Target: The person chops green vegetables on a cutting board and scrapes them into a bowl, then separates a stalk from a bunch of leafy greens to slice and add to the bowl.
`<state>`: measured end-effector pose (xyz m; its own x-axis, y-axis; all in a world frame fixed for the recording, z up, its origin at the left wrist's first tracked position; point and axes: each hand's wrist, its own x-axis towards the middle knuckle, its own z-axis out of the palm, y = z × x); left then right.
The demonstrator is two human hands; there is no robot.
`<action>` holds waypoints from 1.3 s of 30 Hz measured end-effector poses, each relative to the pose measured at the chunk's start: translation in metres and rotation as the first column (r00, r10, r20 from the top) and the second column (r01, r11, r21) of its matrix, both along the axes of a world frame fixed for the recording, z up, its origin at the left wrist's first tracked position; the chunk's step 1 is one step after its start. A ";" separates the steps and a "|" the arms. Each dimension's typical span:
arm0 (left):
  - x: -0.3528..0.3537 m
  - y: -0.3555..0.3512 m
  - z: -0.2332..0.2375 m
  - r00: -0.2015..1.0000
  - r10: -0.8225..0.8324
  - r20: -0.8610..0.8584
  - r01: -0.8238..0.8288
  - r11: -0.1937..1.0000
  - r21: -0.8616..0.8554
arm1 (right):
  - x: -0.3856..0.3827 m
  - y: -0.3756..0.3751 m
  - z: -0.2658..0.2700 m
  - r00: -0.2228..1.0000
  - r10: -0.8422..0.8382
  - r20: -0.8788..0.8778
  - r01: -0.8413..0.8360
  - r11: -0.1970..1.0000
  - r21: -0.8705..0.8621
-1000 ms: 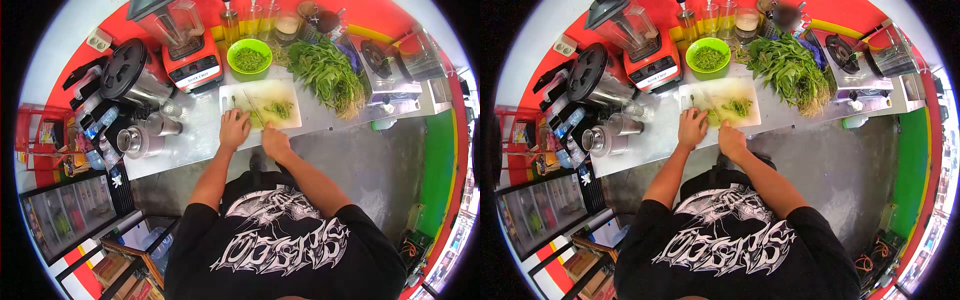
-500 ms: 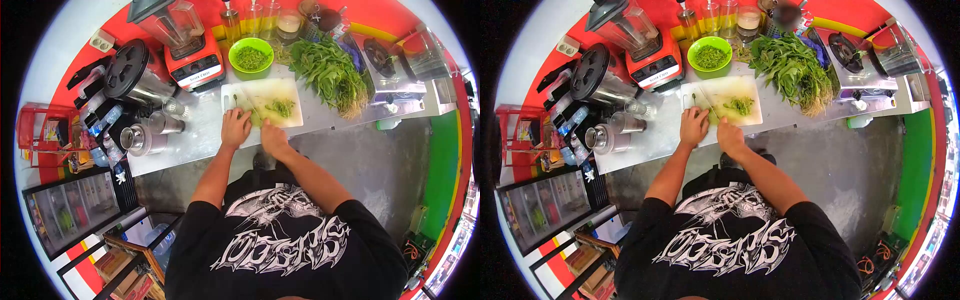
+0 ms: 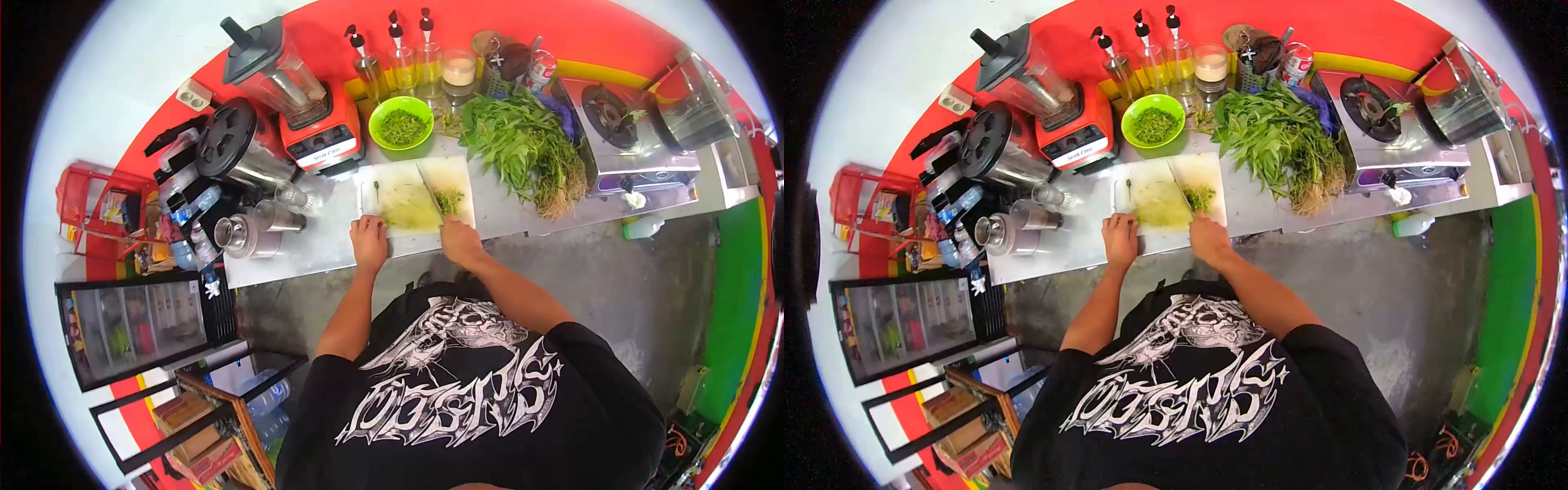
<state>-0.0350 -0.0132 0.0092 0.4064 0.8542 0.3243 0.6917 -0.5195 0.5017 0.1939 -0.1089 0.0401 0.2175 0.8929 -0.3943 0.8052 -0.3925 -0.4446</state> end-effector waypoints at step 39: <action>-0.095 0.050 0.038 0.888 0.105 0.447 0.136 0.870 -0.473 | -0.083 0.039 -0.005 1.000 -0.016 -0.010 0.017 0.988 0.156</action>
